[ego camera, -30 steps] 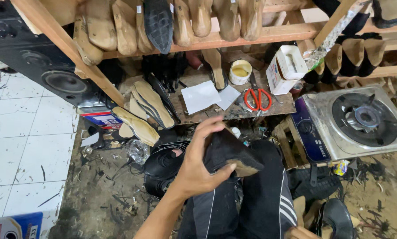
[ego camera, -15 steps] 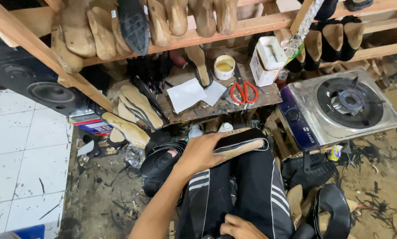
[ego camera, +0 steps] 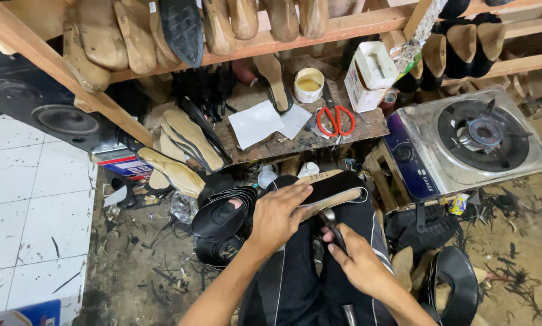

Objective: The person trims a wooden shoe last with scissors, then inserts it into a black shoe. They repeatedly tap the shoe's edge with a hammer to secure the upper around the last. The person rotates the shoe and continues hammering along the perimeter.

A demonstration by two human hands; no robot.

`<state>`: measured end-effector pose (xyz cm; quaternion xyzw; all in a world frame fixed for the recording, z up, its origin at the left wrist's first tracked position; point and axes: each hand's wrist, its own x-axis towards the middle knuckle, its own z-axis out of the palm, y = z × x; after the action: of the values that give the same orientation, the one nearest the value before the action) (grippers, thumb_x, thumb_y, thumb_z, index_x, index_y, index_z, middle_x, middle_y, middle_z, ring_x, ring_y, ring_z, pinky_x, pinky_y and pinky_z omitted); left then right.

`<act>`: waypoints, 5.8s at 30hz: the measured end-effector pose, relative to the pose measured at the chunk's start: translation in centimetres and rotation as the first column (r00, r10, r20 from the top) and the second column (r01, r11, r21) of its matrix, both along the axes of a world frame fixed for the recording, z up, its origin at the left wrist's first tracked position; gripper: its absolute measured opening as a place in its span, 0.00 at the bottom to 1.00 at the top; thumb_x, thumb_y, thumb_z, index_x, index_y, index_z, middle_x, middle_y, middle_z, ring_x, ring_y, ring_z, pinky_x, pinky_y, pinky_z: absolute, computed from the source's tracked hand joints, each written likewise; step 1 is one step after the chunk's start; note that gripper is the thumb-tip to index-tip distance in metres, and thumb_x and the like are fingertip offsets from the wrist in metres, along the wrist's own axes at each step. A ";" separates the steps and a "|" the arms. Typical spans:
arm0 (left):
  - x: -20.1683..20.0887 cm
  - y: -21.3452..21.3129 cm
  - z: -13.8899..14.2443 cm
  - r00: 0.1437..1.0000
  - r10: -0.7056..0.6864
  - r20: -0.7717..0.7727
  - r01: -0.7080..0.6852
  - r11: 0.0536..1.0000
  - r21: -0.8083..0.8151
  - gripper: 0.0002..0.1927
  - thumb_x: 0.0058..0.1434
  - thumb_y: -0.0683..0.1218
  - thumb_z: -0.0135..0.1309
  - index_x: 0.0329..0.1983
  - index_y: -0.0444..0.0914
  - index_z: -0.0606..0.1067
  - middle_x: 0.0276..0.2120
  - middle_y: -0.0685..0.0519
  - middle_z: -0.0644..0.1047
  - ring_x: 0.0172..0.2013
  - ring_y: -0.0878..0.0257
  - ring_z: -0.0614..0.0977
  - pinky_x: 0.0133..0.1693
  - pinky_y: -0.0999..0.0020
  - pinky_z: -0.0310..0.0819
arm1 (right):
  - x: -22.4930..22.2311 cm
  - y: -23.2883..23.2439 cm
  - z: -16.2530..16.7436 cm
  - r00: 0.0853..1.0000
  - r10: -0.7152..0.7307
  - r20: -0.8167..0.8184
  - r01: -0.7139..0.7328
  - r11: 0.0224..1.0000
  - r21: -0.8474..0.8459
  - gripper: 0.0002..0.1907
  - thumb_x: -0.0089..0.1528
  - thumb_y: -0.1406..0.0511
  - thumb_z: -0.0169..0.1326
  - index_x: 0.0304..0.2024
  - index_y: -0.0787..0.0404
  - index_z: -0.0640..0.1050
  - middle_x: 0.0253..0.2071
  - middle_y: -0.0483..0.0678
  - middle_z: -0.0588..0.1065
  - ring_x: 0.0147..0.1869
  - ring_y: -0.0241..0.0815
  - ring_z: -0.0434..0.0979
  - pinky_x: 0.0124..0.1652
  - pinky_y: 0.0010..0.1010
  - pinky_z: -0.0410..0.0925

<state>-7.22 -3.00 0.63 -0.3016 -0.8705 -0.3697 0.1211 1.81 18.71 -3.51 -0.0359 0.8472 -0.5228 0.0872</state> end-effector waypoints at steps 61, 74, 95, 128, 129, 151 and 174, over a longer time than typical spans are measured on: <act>-5.4 5.8 -2.5 0.934 -0.106 0.340 0.253 0.870 -0.423 0.42 0.62 0.60 0.56 0.76 0.48 0.53 0.64 0.30 0.66 0.62 0.34 0.70 0.56 0.46 0.70 | -2.6 2.5 1.0 0.902 -0.021 -0.430 0.221 0.880 0.420 0.13 0.63 0.64 0.55 0.41 0.67 0.67 0.35 0.63 0.74 0.36 0.69 0.74 0.33 0.51 0.67; 0.9 -3.8 2.5 0.876 -0.231 0.423 0.186 0.972 0.145 0.38 0.51 0.42 0.66 0.67 0.44 0.69 0.64 0.47 0.75 0.62 0.48 0.78 0.59 0.59 0.72 | 0.1 0.9 3.7 0.800 0.177 0.573 0.196 0.825 -0.530 0.10 0.64 0.62 0.53 0.42 0.63 0.74 0.42 0.53 0.79 0.43 0.42 0.82 0.42 0.34 0.76; 3.8 -3.4 1.7 0.891 -0.069 0.450 -0.004 0.987 0.161 0.36 0.53 0.38 0.63 0.66 0.46 0.70 0.58 0.43 0.78 0.53 0.43 0.81 0.49 0.57 0.78 | -0.2 -4.6 5.0 0.861 0.072 0.503 -0.035 0.996 -0.084 0.09 0.68 0.68 0.53 0.42 0.70 0.70 0.32 0.67 0.69 0.35 0.68 0.69 0.36 0.50 0.66; 2.8 -2.5 -0.4 0.948 -0.013 0.317 0.004 0.999 0.032 0.23 0.69 0.49 0.51 0.67 0.43 0.70 0.62 0.39 0.73 0.60 0.42 0.75 0.58 0.51 0.70 | 0.9 -4.8 2.5 0.929 0.340 -0.149 -0.101 0.618 0.780 0.13 0.54 0.73 0.53 0.39 0.67 0.66 0.41 0.59 0.69 0.46 0.59 0.76 0.39 0.42 0.74; 2.8 -2.4 -0.4 0.945 -0.019 0.325 0.012 1.000 0.023 0.24 0.68 0.49 0.51 0.67 0.43 0.69 0.63 0.40 0.73 0.60 0.43 0.75 0.58 0.52 0.70 | 0.8 -4.6 2.6 0.932 0.345 -0.114 -0.121 0.590 0.798 0.14 0.53 0.72 0.53 0.39 0.67 0.66 0.40 0.58 0.70 0.46 0.58 0.77 0.40 0.42 0.74; -0.2 -1.2 -1.4 0.940 -0.170 0.294 0.181 0.983 -0.010 0.29 0.66 0.49 0.51 0.70 0.35 0.65 0.70 0.42 0.67 0.69 0.45 0.67 0.60 0.54 0.68 | 2.2 -3.9 0.2 0.969 0.226 0.099 -0.244 0.936 0.254 0.10 0.61 0.69 0.56 0.39 0.66 0.68 0.39 0.59 0.75 0.43 0.60 0.79 0.42 0.43 0.72; 2.1 -3.9 0.5 0.788 -0.175 0.590 0.032 0.969 0.245 0.38 0.53 0.51 0.68 0.66 0.37 0.70 0.49 0.44 0.84 0.50 0.58 0.85 0.53 0.68 0.77 | 8.8 18.3 -2.9 0.679 0.577 0.454 -0.734 0.502 0.458 0.22 0.53 0.53 0.61 0.50 0.46 0.81 0.39 0.44 0.83 0.47 0.47 0.84 0.42 0.37 0.71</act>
<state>-5.17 -6.93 1.17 -0.1989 -0.7983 -0.5477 -0.1521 10.66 37.01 -6.43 -0.2628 0.8704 -0.1478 0.3892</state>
